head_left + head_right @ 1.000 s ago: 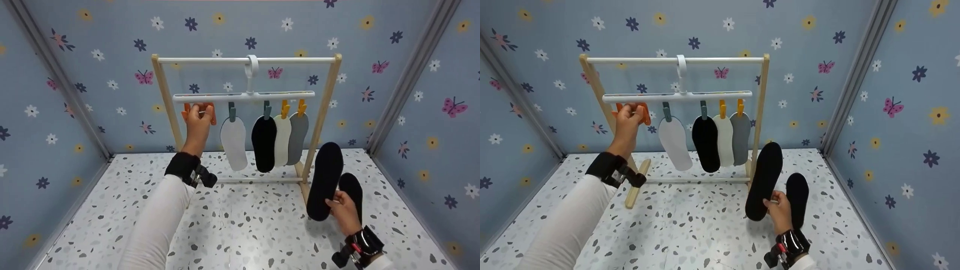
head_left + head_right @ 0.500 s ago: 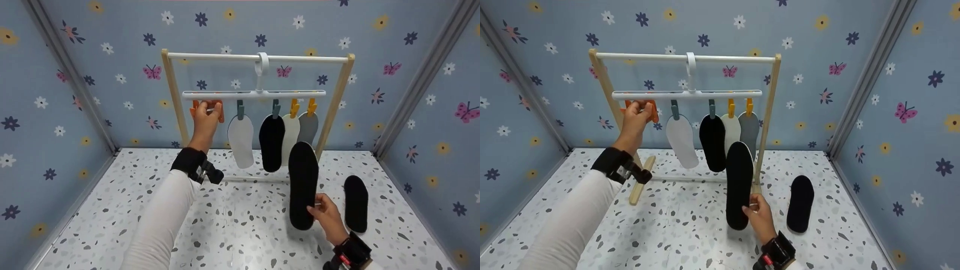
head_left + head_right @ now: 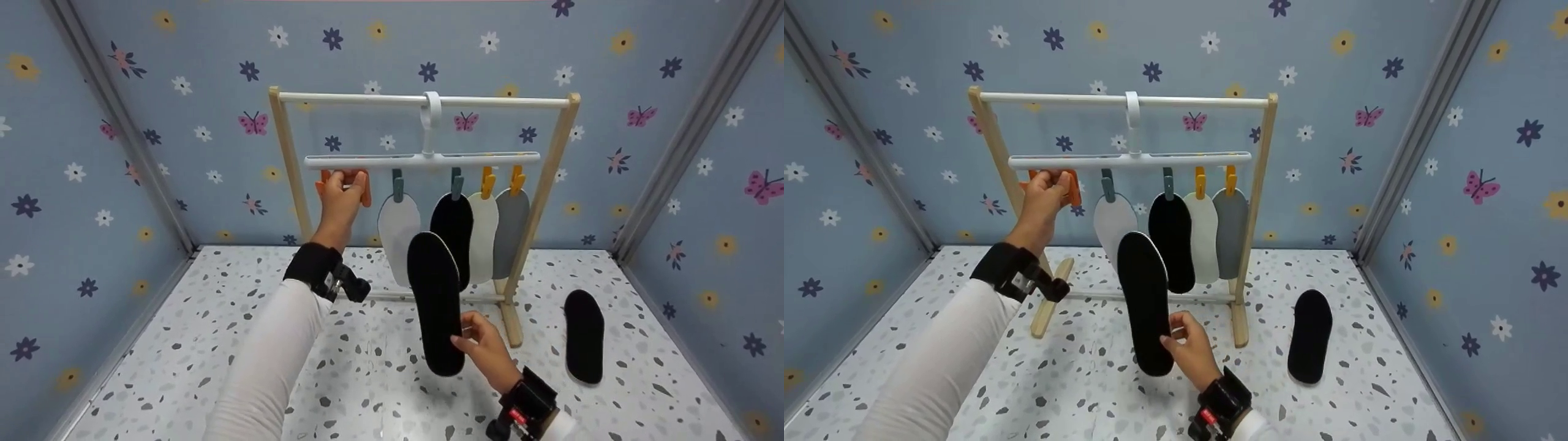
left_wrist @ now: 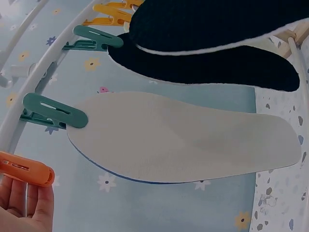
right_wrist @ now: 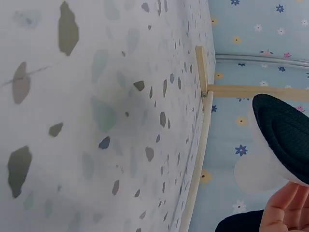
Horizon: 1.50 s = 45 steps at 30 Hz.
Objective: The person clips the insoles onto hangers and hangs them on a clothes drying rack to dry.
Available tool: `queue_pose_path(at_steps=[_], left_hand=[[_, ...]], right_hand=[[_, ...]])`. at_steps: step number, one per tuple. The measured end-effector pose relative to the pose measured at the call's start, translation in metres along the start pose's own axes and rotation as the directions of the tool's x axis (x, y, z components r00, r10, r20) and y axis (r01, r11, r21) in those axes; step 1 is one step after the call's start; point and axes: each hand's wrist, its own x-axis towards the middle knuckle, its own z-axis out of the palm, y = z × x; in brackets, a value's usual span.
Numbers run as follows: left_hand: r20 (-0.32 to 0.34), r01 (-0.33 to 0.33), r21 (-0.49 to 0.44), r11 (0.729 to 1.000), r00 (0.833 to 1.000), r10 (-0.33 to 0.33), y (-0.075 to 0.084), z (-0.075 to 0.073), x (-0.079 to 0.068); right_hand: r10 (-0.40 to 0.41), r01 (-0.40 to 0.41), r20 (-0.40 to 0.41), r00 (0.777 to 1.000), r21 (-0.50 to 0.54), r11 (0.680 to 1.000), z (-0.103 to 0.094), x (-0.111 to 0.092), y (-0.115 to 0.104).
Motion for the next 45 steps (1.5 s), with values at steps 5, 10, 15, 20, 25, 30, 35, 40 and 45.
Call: queue_pose_path(at_steps=[5,10,15,20,25,30,35,40,45], left_hand=[[-0.023,0.007,0.021,1.0,1.0,-0.007,0.001,0.002,0.0],[-0.038,0.03,0.032,0.999,0.999,-0.029,0.003,0.003,0.002],[-0.049,0.031,0.028,0.999,0.998,-0.029,0.004,0.003,0.001],[-0.055,0.02,0.012,1.0,0.998,-0.019,0.003,0.003,0.001],[-0.062,0.019,0.001,1.0,0.998,-0.019,0.003,0.004,0.002],[-0.065,0.012,-0.008,1.0,0.998,-0.012,0.004,0.004,0.002],[-0.067,0.013,-0.002,1.0,0.998,-0.014,0.005,0.004,0.001],[-0.067,0.028,0.005,1.0,0.997,-0.027,0.006,0.005,0.0],[-0.069,0.04,0.002,0.999,0.997,-0.039,0.006,0.005,0.0]], right_hand=[[0.009,-0.009,0.057,0.998,0.003,1.0,0.016,0.008,-0.003],[0.022,-0.029,0.089,0.996,0.076,0.997,0.028,0.015,-0.005],[0.024,-0.039,0.114,0.993,0.13,0.991,0.038,0.022,-0.007],[0.014,-0.032,0.135,0.991,0.135,0.99,0.046,0.028,-0.009],[0.024,-0.046,0.138,0.99,0.161,0.986,0.052,0.032,-0.011],[0.034,-0.059,0.136,0.99,0.186,0.981,0.057,0.035,-0.013],[0.013,-0.036,0.138,0.99,0.168,0.985,0.061,0.038,-0.016],[0.002,-0.028,0.137,0.991,0.184,0.983,0.063,0.04,-0.02],[0.007,-0.034,0.141,0.99,0.189,0.981,0.065,0.04,-0.023]])
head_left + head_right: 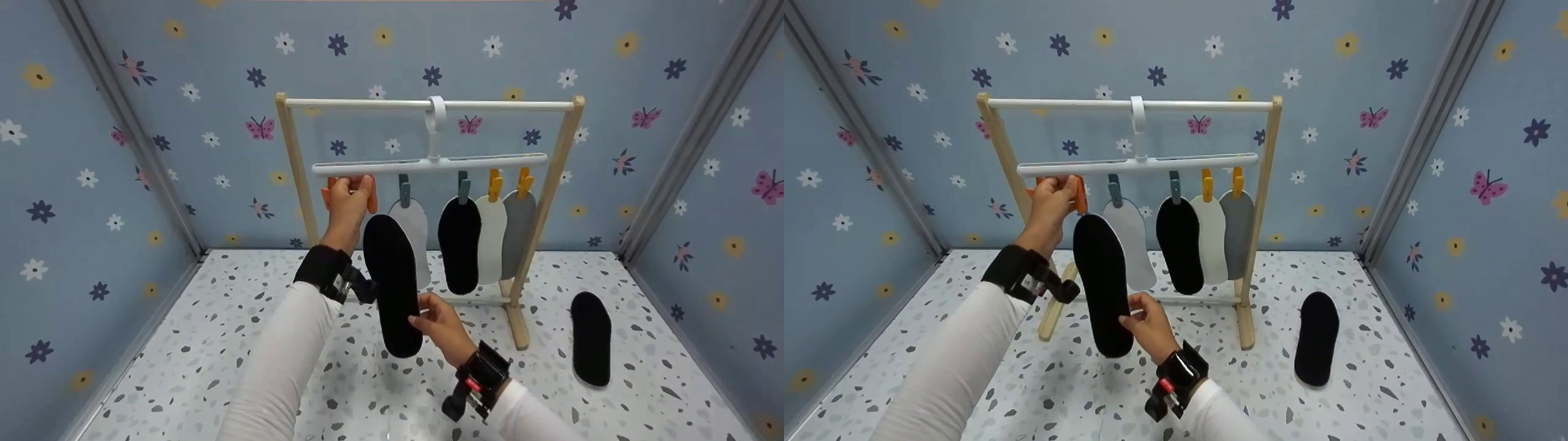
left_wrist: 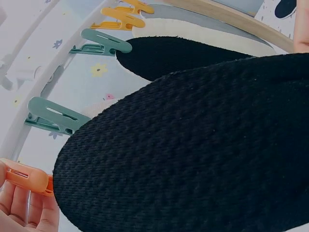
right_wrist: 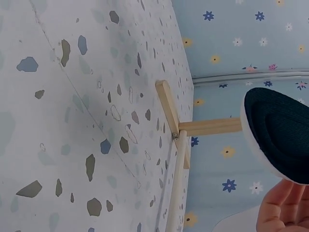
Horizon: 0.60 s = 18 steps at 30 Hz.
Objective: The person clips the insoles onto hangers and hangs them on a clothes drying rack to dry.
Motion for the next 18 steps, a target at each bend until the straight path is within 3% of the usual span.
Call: queue_pose_path(at_steps=[18], left_hand=[[-0.001,0.002,-0.027,1.0,1.0,-0.002,-0.0001,-0.0003,0.0007]], right_hand=[[0.014,-0.015,-0.022,1.0,-0.024,1.0,0.004,0.0045,-0.0029]])
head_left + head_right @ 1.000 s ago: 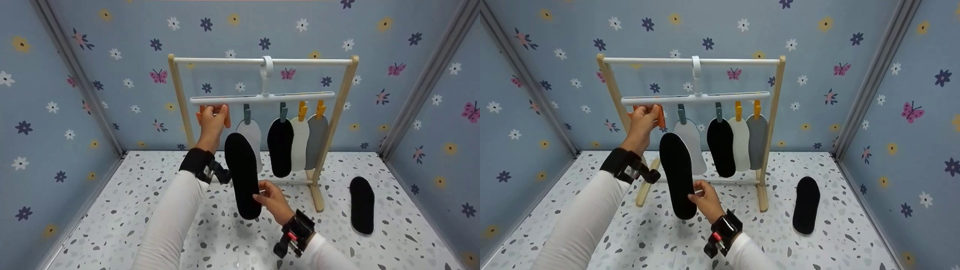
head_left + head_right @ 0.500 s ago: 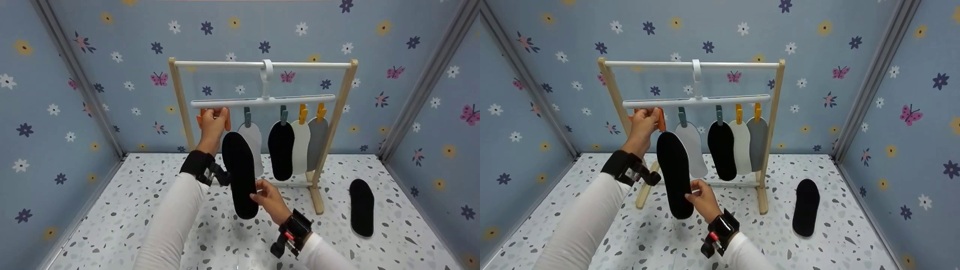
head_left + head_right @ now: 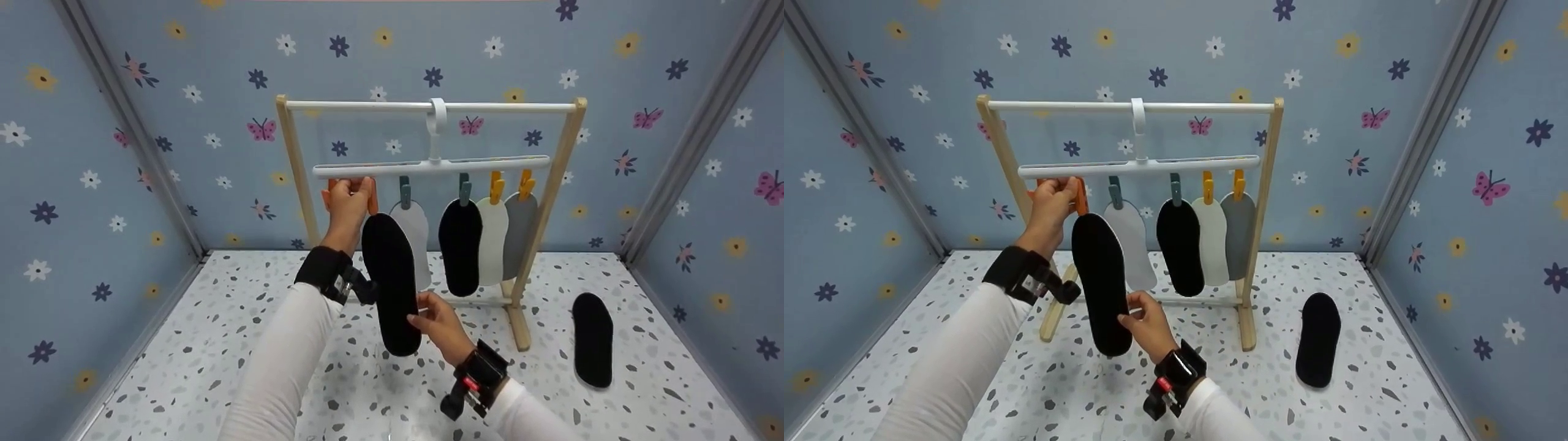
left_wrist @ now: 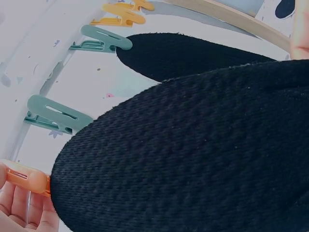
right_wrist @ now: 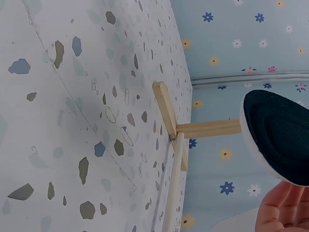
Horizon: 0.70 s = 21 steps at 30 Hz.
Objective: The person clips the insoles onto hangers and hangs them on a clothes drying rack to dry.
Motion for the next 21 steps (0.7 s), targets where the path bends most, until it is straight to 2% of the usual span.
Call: queue_pose_path(at_steps=[4,12,21], left_hand=[[0.0,-0.014,-0.001,1.0,1.0,0.014,-0.0023,-0.0004,-0.0015],[0.019,0.009,-0.011,1.0,1.0,-0.009,-0.0034,0.0006,-0.0014],[0.007,-0.008,-0.013,1.0,1.0,0.008,-0.0029,0.0025,0.0]], right_hand=[[0.008,-0.008,0.001,1.0,-0.005,1.0,0.0,-0.0003,0.0002],[-0.013,0.013,0.011,1.0,0.005,1.0,-0.001,0.0019,-0.001],[-0.024,0.023,0.029,0.999,0.031,0.999,-0.0005,0.0064,-0.0022]])
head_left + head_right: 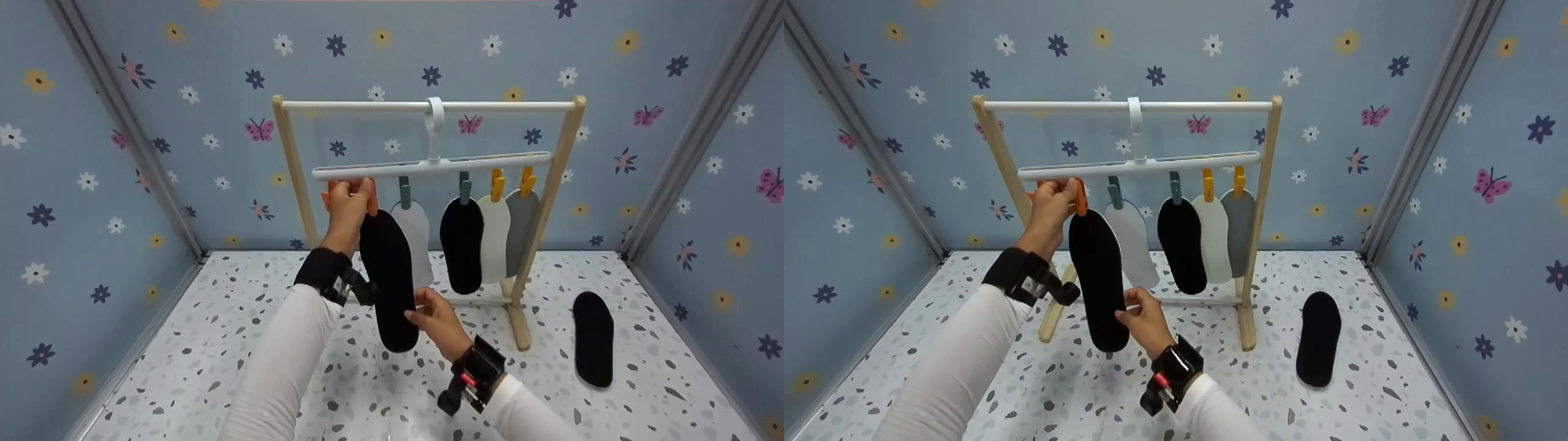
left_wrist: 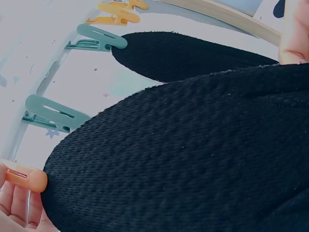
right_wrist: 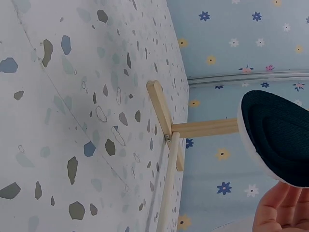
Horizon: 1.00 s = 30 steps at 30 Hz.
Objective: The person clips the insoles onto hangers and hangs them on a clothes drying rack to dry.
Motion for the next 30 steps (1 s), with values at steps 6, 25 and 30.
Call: queue_pose_path(at_steps=[6,25,30], left_hand=[[-0.015,-0.011,-0.008,1.0,1.0,0.011,0.0003,0.0006,0.0007],[0.004,0.013,-0.07,0.997,1.0,-0.013,-0.0029,-0.001,0.0004],[0.005,0.013,-0.075,0.997,1.0,-0.013,-0.0028,-0.0016,0.0011]], right_hand=[[0.01,-0.01,-0.013,1.0,-0.006,1.0,0.0033,0.0014,-0.0033],[-0.005,0.005,-0.009,1.0,-0.016,1.0,0.0058,0.0033,-0.0042],[-0.014,0.014,-0.01,1.0,-0.025,1.0,0.0061,0.003,-0.0044]])
